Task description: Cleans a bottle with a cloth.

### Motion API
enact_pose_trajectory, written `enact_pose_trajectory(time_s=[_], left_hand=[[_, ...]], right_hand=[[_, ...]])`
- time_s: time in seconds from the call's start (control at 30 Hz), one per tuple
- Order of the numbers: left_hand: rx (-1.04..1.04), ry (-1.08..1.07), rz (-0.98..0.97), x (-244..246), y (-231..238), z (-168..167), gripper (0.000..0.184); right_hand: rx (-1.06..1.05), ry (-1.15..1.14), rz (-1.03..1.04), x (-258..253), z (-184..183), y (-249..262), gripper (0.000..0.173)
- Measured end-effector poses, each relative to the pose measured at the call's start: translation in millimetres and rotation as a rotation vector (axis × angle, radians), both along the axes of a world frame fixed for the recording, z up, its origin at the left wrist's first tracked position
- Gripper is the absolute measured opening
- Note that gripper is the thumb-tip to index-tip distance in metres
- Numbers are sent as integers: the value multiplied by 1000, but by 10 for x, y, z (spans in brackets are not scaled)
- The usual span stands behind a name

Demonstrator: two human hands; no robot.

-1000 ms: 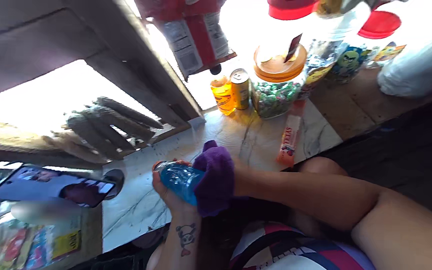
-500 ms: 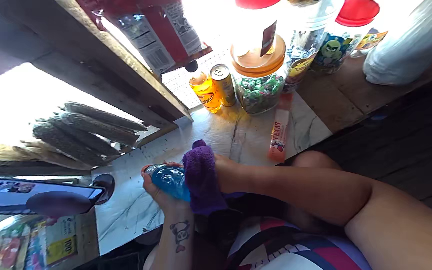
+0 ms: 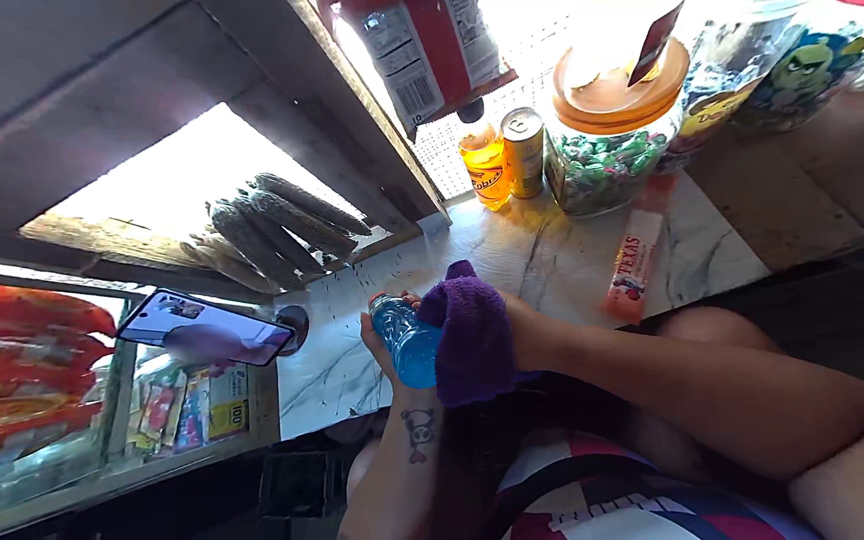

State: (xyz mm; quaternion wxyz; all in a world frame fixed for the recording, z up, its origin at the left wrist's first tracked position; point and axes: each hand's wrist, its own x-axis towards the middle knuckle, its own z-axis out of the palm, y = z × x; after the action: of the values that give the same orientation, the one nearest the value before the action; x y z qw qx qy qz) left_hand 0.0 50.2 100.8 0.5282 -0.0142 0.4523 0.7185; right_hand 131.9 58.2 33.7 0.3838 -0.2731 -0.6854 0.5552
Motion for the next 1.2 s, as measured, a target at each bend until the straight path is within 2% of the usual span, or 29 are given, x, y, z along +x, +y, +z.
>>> enact_pose_trajectory(time_s=[0.07, 0.1, 0.13, 0.23, 0.33, 0.4, 0.53, 0.63, 0.67, 0.73, 0.8, 0.87, 0.93, 1.07, 1.13, 1.2], left_hand=[[-93, 275, 94, -117, 80, -254, 47], [-88, 402, 96, -247, 91, -465, 44], [-168, 476, 88, -343, 137, -572, 44], [-476, 323, 161, -404, 301, -418, 42], [-399, 476, 161, -512, 355, -729, 46], [-424, 465, 180, -540, 402, -776, 46], [-248, 393, 138, -416, 261, -672, 46], [1, 169, 61, -140, 27, -373, 44], [86, 140, 15, -148, -25, -440, 43], [337, 140, -133, -360, -72, -900, 38], [447, 148, -195, -463, -68, -1121, 34], [458, 119, -211, -452, -87, -1119, 33], [350, 70, -142, -358, -76, -951, 46], [319, 148, -81, -340, -63, -885, 52], [346, 170, -80, -350, -77, -860, 54], [333, 193, -65, -342, -87, -824, 53]], right_hand=[[-2, -7, 1, -11, -4, 8, 30], [-23, -38, 9, -7, 26, 11, 27], [-59, -65, 23, 1, 82, 11, 24], [3, -38, -14, -22, 17, 2, 31], [22, 20, -24, -42, -49, 4, 34], [30, 22, -33, -46, -54, 7, 33], [35, -12, -42, -31, -36, 11, 34], [78, -43, -75, -32, -39, 13, 35], [98, -47, -88, -39, -50, 17, 36], [119, -63, -109, -50, -59, 27, 37], [111, -120, -113, -45, -42, 34, 36], [124, -179, -131, -44, -25, 35, 35], [156, -237, -147, -43, -14, 43, 32], [263, -261, -194, -43, -35, 48, 27], [224, -215, -195, -56, -64, 37, 25], [78, -172, -161, -55, -8, -1, 25]])
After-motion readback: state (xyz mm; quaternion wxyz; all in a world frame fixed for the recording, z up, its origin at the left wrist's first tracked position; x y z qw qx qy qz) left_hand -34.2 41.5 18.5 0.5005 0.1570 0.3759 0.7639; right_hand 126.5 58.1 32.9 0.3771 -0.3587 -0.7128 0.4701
